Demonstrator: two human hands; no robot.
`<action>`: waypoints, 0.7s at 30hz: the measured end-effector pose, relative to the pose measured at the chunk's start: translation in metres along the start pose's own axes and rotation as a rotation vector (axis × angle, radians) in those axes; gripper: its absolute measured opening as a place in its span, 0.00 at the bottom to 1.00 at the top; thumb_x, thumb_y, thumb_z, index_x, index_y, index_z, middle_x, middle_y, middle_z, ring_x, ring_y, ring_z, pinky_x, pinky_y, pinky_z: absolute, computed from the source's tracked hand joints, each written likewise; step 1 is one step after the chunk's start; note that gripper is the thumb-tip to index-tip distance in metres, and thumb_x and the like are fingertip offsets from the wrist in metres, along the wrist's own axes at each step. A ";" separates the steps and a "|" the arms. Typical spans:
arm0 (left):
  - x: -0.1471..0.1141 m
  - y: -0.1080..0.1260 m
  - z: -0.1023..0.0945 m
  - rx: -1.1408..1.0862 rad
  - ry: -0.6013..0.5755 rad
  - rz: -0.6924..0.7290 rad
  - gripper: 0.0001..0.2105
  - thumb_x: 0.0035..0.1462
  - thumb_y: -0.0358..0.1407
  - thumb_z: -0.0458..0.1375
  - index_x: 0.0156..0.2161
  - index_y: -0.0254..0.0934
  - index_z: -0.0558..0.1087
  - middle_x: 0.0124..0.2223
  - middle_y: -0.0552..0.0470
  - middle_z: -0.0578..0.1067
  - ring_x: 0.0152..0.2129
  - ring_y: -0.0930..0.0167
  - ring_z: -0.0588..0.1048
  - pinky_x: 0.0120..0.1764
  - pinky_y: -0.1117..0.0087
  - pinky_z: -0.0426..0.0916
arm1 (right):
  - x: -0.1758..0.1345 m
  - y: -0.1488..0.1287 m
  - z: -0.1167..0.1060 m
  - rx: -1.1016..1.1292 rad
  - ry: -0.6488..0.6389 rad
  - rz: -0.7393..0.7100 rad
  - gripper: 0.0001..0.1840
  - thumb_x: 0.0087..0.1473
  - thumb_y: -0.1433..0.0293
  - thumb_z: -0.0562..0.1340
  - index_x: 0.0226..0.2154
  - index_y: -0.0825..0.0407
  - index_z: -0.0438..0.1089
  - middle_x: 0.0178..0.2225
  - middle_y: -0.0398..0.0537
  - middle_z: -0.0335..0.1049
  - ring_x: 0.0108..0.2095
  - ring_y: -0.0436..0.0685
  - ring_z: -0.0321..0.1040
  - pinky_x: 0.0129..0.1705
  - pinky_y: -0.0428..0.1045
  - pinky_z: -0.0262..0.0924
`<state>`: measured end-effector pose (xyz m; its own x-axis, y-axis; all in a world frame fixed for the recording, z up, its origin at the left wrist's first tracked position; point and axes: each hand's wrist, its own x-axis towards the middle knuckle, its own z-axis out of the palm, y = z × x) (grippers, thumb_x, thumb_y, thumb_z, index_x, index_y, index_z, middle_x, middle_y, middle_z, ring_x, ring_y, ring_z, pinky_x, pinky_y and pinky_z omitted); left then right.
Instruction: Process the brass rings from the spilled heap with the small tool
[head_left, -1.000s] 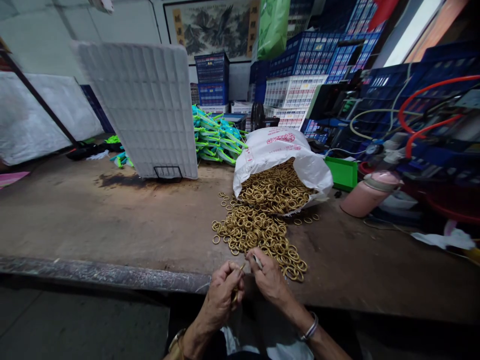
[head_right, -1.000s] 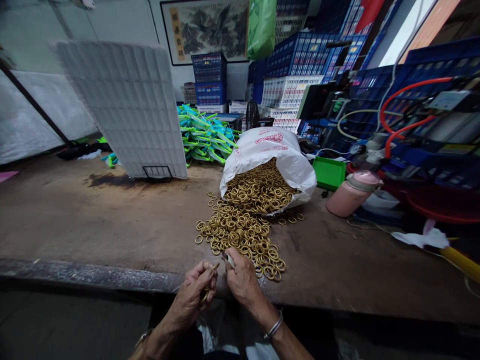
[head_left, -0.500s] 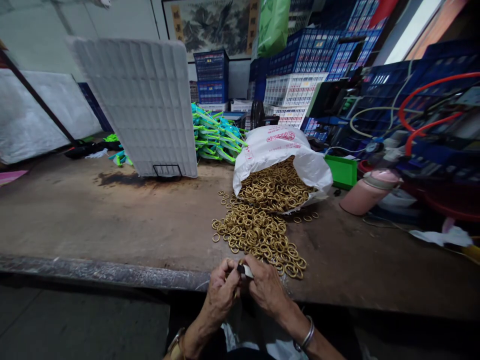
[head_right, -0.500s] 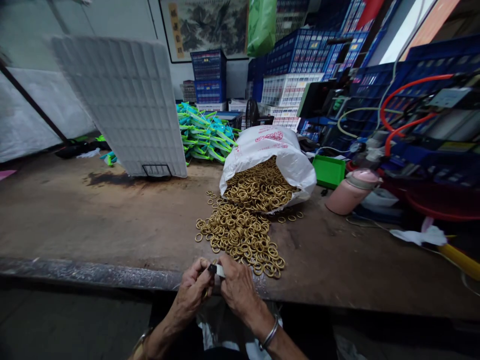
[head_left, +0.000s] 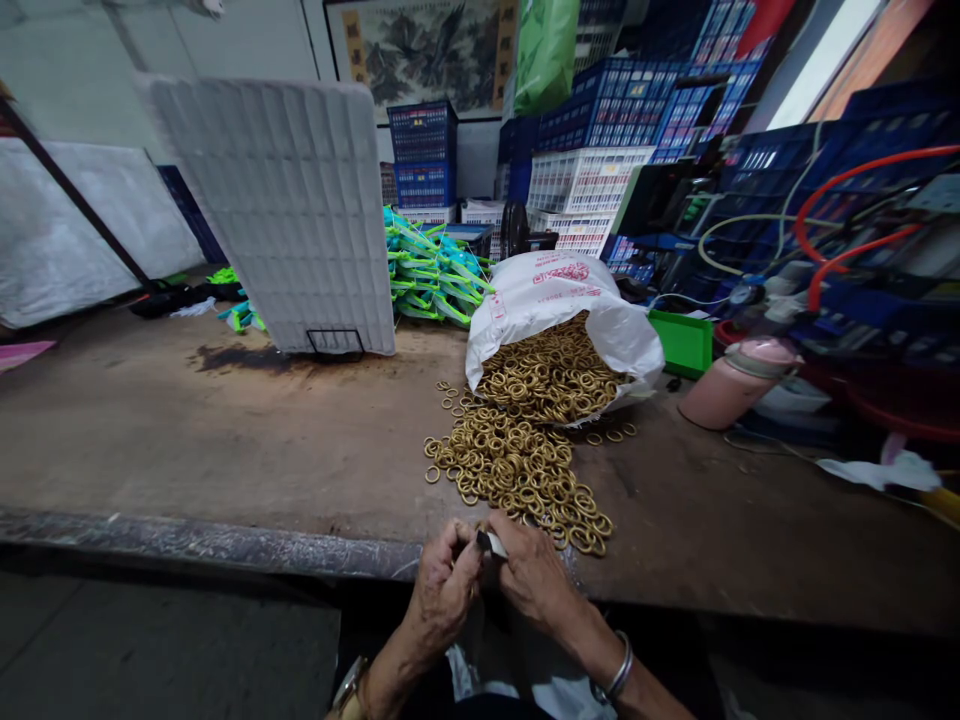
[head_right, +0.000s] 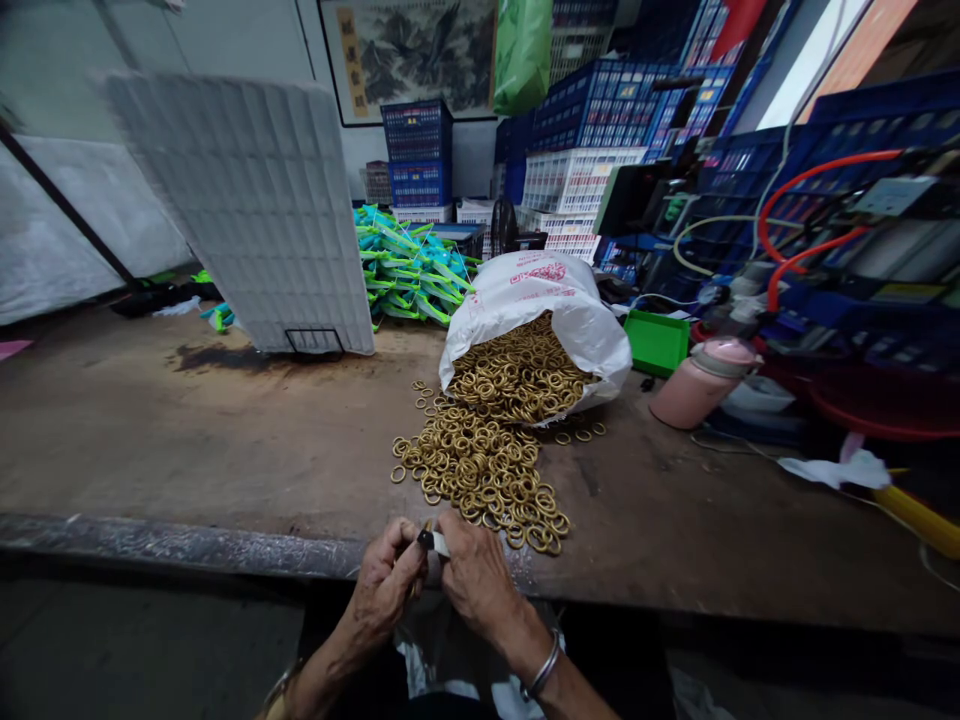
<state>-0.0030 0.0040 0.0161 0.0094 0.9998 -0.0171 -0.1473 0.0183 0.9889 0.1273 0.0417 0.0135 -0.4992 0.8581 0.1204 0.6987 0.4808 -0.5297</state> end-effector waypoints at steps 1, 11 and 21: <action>-0.001 0.001 0.000 0.023 -0.006 0.008 0.14 0.53 0.44 0.52 0.24 0.36 0.60 0.18 0.61 0.57 0.14 0.80 0.54 0.20 0.78 0.52 | 0.000 0.002 0.001 -0.004 -0.020 0.002 0.09 0.44 0.79 0.49 0.27 0.51 0.59 0.22 0.42 0.65 0.22 0.49 0.59 0.24 0.44 0.41; -0.013 0.010 0.007 -0.331 -0.111 -0.292 0.15 0.49 0.46 0.55 0.26 0.37 0.59 0.18 0.61 0.62 0.09 0.82 0.56 0.13 0.80 0.47 | 0.018 0.036 -0.010 -0.314 0.122 0.276 0.13 0.43 0.83 0.51 0.30 0.53 0.62 0.23 0.44 0.67 0.24 0.50 0.61 0.25 0.46 0.39; -0.006 -0.003 -0.004 -0.637 0.012 -0.462 0.12 0.48 0.41 0.56 0.26 0.34 0.62 0.22 0.56 0.67 0.10 0.83 0.59 0.11 0.81 0.44 | 0.060 0.052 -0.016 -0.453 0.208 0.382 0.06 0.53 0.70 0.52 0.33 0.52 0.63 0.33 0.47 0.68 0.29 0.52 0.65 0.25 0.46 0.42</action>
<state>-0.0062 -0.0021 0.0122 0.1976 0.8897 -0.4115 -0.6694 0.4292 0.6064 0.1416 0.1209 0.0064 -0.0928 0.9797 0.1778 0.9787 0.1226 -0.1646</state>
